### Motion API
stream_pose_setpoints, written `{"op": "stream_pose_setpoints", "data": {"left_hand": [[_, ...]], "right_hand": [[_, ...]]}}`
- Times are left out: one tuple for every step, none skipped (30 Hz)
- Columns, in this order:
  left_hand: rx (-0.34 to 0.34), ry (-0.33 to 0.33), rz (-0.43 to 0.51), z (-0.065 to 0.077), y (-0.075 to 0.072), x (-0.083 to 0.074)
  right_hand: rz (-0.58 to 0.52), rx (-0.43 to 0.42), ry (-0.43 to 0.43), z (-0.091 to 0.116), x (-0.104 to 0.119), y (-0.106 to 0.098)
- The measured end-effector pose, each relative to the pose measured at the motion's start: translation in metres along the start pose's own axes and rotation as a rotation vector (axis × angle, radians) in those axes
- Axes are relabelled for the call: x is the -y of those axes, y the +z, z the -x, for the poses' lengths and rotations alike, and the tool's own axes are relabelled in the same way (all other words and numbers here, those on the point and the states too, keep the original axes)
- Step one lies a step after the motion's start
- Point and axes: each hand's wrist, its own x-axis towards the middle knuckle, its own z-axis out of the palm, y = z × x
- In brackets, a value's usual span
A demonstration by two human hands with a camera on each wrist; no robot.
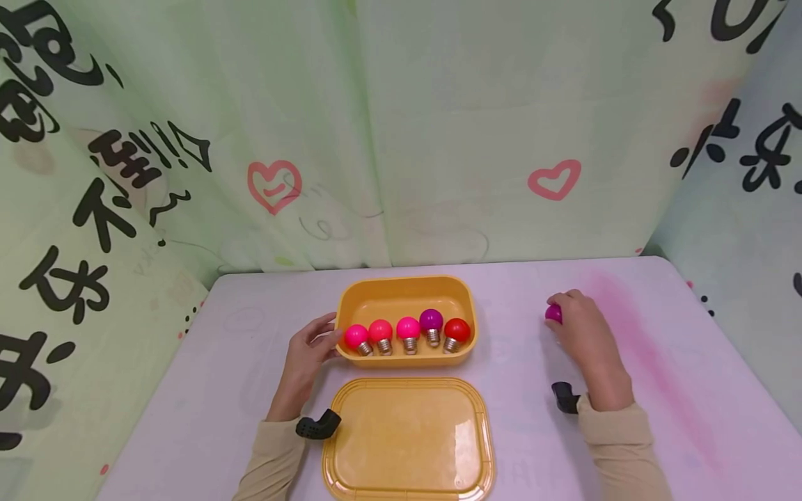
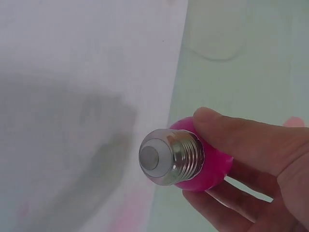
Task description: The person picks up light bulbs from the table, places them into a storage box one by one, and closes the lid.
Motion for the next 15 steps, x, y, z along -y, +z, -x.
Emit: {"op": "stream_pose_setpoints", "data": {"left_hand": [[0.002, 0.001, 0.0, 0.0, 0.0, 0.0], [0.004, 0.005, -0.001, 0.0, 0.0, 0.0], [0.003, 0.004, 0.0, 0.0, 0.0, 0.0], [0.003, 0.005, 0.0, 0.0, 0.0, 0.0], [0.001, 0.002, 0.002, 0.0, 0.0, 0.0], [0.0, 0.0, 0.0, 0.0, 0.0, 0.0], [-0.003, -0.003, 0.001, 0.0, 0.0, -0.001], [-0.005, -0.005, -0.002, 0.0, 0.0, -0.001], [-0.006, -0.008, -0.003, 0.001, 0.0, -0.001], [-0.007, -0.011, -0.003, 0.001, 0.0, -0.002], [-0.008, -0.013, -0.006, 0.001, 0.0, -0.002], [-0.006, -0.011, -0.008, 0.001, 0.0, -0.002], [-0.005, -0.008, -0.01, 0.001, 0.0, -0.002], [-0.002, -0.004, -0.009, 0.001, 0.0, -0.001], [0.002, -0.001, -0.006, 0.001, 0.0, -0.001]], "right_hand": [[-0.002, -0.012, -0.014, -0.001, 0.003, 0.0], [-0.006, -0.018, -0.023, -0.001, 0.006, 0.0], [-0.01, -0.024, -0.028, -0.002, 0.01, 0.0], [-0.016, -0.025, -0.028, -0.002, 0.014, -0.001], [-0.02, -0.026, -0.028, -0.002, 0.018, -0.001], [-0.026, -0.025, -0.023, -0.002, 0.023, -0.001], [-0.032, -0.02, -0.017, -0.002, 0.027, -0.002], [-0.037, -0.018, -0.01, -0.002, 0.031, -0.002], [-0.041, -0.015, -0.003, -0.002, 0.036, -0.003], [-0.046, -0.01, 0.003, -0.002, 0.04, -0.003], [-0.05, -0.009, 0.005, -0.003, 0.044, -0.003], [-0.056, -0.005, 0.005, -0.003, 0.048, -0.003], [-0.062, -0.002, 0.003, -0.004, 0.051, -0.003], [-0.068, -0.003, -0.002, -0.004, 0.054, -0.002], [-0.076, -0.001, -0.007, -0.005, 0.057, -0.002]]}}
